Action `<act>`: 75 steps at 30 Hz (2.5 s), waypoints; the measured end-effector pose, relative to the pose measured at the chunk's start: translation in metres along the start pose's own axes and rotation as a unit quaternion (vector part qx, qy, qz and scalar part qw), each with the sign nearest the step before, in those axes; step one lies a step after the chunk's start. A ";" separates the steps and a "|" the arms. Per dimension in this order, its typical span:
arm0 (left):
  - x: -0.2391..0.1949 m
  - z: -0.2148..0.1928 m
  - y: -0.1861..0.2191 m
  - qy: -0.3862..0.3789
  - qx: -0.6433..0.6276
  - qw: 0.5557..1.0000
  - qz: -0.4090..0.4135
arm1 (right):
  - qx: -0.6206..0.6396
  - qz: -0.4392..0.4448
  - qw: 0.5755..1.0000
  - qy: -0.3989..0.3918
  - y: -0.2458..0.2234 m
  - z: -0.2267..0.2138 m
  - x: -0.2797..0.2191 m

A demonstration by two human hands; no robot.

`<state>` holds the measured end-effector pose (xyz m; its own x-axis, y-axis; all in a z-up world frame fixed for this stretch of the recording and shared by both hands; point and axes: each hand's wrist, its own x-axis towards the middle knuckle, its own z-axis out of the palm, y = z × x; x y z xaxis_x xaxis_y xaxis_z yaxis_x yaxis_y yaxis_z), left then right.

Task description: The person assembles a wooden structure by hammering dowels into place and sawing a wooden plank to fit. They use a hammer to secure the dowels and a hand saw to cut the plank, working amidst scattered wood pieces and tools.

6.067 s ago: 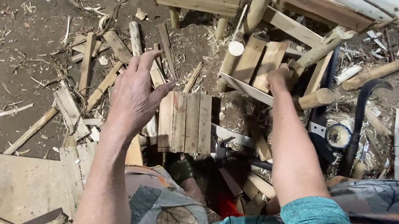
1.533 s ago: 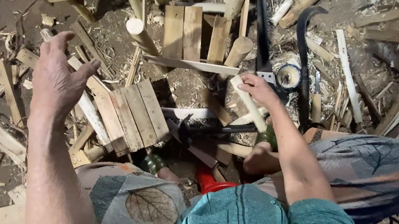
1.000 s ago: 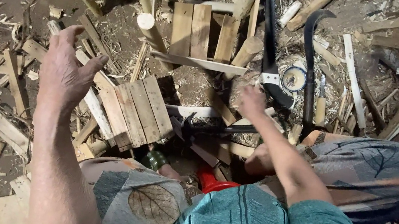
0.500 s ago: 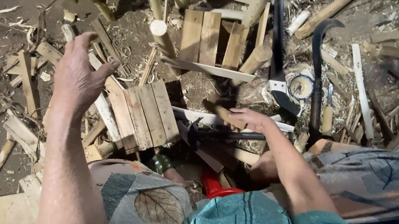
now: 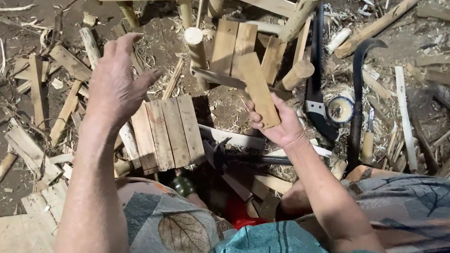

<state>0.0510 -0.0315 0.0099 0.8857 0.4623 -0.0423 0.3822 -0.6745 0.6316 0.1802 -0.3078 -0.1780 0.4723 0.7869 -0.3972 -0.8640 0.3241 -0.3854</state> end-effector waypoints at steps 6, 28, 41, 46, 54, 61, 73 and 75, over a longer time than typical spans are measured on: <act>-0.005 -0.004 -0.003 0.001 -0.007 1.000 0.023 | -0.150 0.051 0.982 0.105 0.025 -0.001 -0.005; 0.013 0.014 0.025 -0.055 0.109 0.992 -0.042 | -0.769 0.015 0.565 0.299 -0.010 -0.132 -0.011; 0.022 0.032 0.053 -0.069 0.203 0.977 -0.003 | -0.695 0.064 0.402 0.593 -0.189 -0.355 -0.077; 0.030 0.041 0.043 -0.083 0.238 0.967 -0.024 | -0.736 0.076 0.398 0.542 -0.205 -0.407 -0.075; 0.037 0.050 0.038 -0.118 0.259 0.955 -0.079 | -0.762 0.146 0.330 0.537 -0.217 -0.413 -0.052; 0.035 0.054 0.029 -0.116 0.276 0.954 -0.027 | -0.801 0.225 0.309 0.461 -0.239 -0.417 -0.072; 0.011 0.029 0.029 -0.101 0.239 0.965 0.025 | -0.817 0.194 0.372 0.396 -0.334 -0.457 -0.194; 0.006 0.024 0.027 -0.094 0.217 0.971 0.035 | -0.840 0.126 0.392 0.353 -0.336 -0.462 -0.136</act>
<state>0.0735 -0.0608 0.0080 0.9302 0.3211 -0.1779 0.3586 -0.8985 0.2533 0.4866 -0.7669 -0.3796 0.8519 0.1501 -0.5018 0.1567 -0.9872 -0.0293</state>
